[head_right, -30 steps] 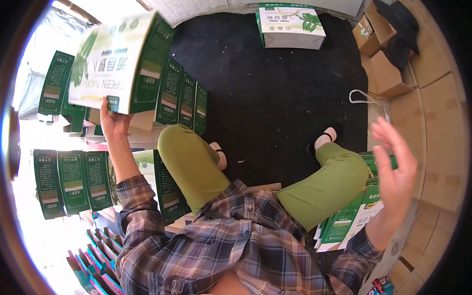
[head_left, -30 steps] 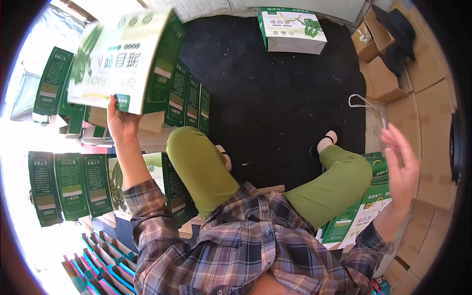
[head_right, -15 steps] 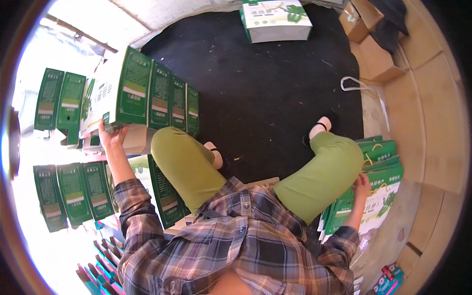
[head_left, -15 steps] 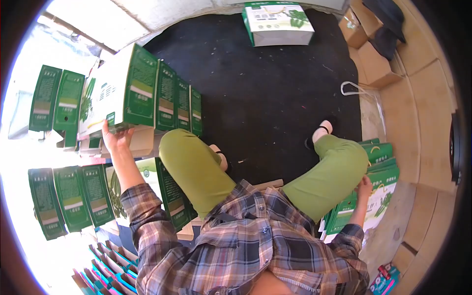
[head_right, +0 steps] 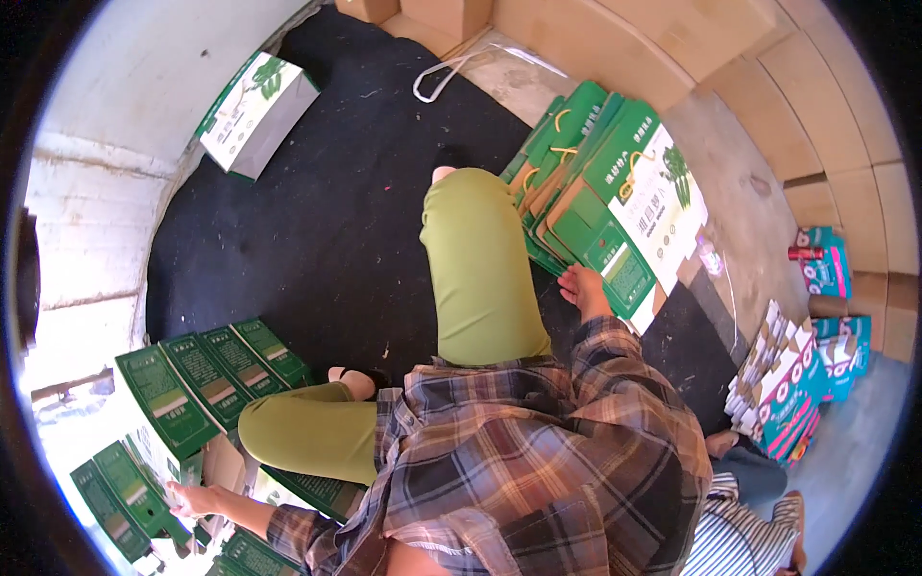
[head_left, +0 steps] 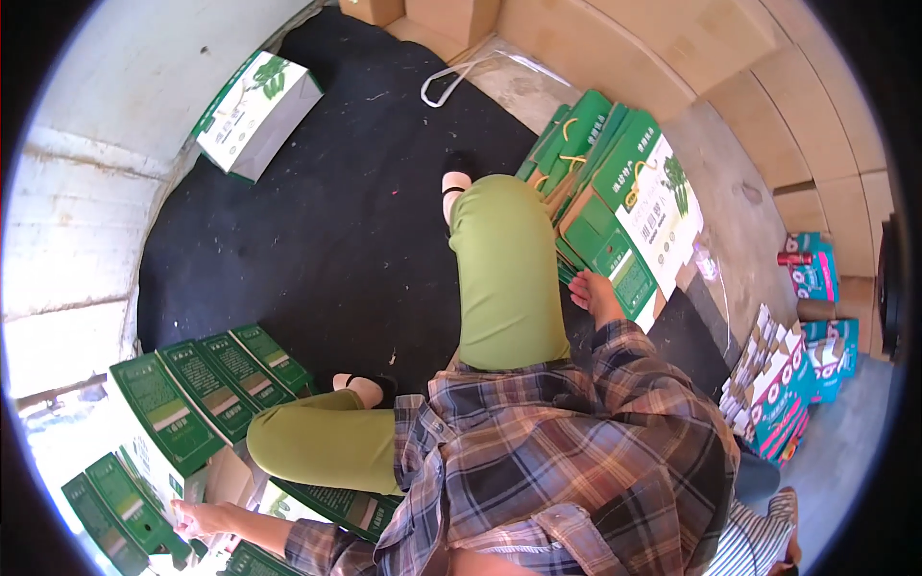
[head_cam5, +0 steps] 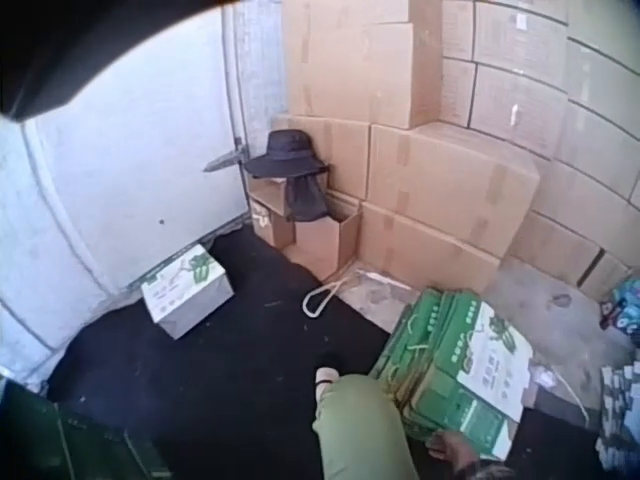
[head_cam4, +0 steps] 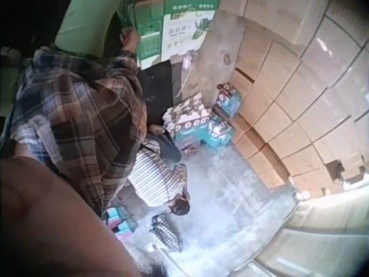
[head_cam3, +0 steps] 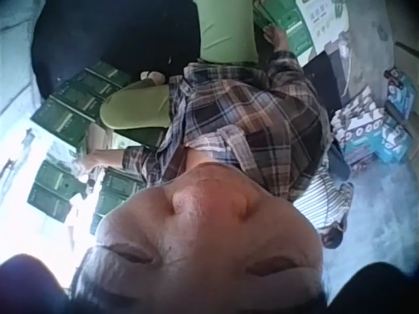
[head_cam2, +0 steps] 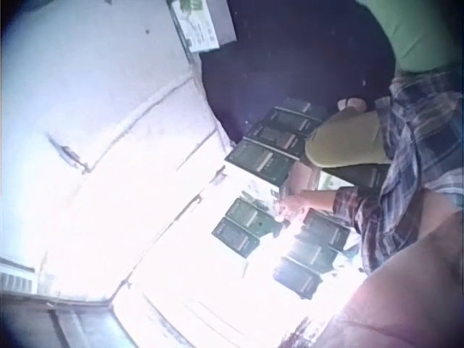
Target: The person takes flat cardboard blanks from a pile, folds them into boxes by hand, and stacks the assembled boxes onto a stack.
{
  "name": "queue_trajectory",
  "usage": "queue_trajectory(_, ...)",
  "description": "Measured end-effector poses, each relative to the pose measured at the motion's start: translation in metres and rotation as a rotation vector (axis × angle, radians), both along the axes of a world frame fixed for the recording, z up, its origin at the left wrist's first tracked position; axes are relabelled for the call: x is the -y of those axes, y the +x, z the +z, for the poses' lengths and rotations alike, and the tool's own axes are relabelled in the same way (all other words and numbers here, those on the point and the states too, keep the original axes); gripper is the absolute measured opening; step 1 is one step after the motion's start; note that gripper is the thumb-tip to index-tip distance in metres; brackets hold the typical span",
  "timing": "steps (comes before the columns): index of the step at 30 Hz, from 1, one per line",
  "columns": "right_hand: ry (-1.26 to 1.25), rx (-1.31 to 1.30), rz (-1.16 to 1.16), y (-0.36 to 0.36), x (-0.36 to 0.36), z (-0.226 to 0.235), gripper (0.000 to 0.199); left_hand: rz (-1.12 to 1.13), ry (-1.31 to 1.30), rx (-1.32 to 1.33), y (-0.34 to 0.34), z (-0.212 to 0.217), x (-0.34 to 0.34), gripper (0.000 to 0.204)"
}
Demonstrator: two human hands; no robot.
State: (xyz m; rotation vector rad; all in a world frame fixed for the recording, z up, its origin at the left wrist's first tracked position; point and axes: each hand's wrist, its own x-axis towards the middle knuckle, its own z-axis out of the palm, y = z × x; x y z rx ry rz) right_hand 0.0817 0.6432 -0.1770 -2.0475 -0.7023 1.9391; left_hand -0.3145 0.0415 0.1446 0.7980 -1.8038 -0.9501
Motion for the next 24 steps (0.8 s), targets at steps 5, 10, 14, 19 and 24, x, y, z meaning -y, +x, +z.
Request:
queue_trajectory(5,0.003,-0.115,-0.348,0.006,-0.002,-0.037,0.018,-0.424,-0.331,-0.03,0.009,-0.001,-0.074,0.049)
queue_trajectory(10,-0.042,-0.258,-0.697,0.02,0.001,-0.053,0.02,-0.474,-1.067,-0.068,0.002,-0.036,-0.129,0.049)
queue_trajectory(14,-0.053,-0.244,-0.945,0.043,-0.006,-0.059,0.028,-0.762,-0.943,0.014,0.004,-0.059,-0.175,0.047)
queue_trajectory(19,0.042,-0.274,-0.994,0.041,-0.011,-0.058,0.037,-0.925,-0.906,0.103,0.006,-0.086,-0.187,0.046)
queue_trajectory(24,0.111,-0.534,-1.079,0.042,-0.027,-0.029,0.028,-0.987,-0.894,0.206,0.008,-0.095,-0.185,0.043)
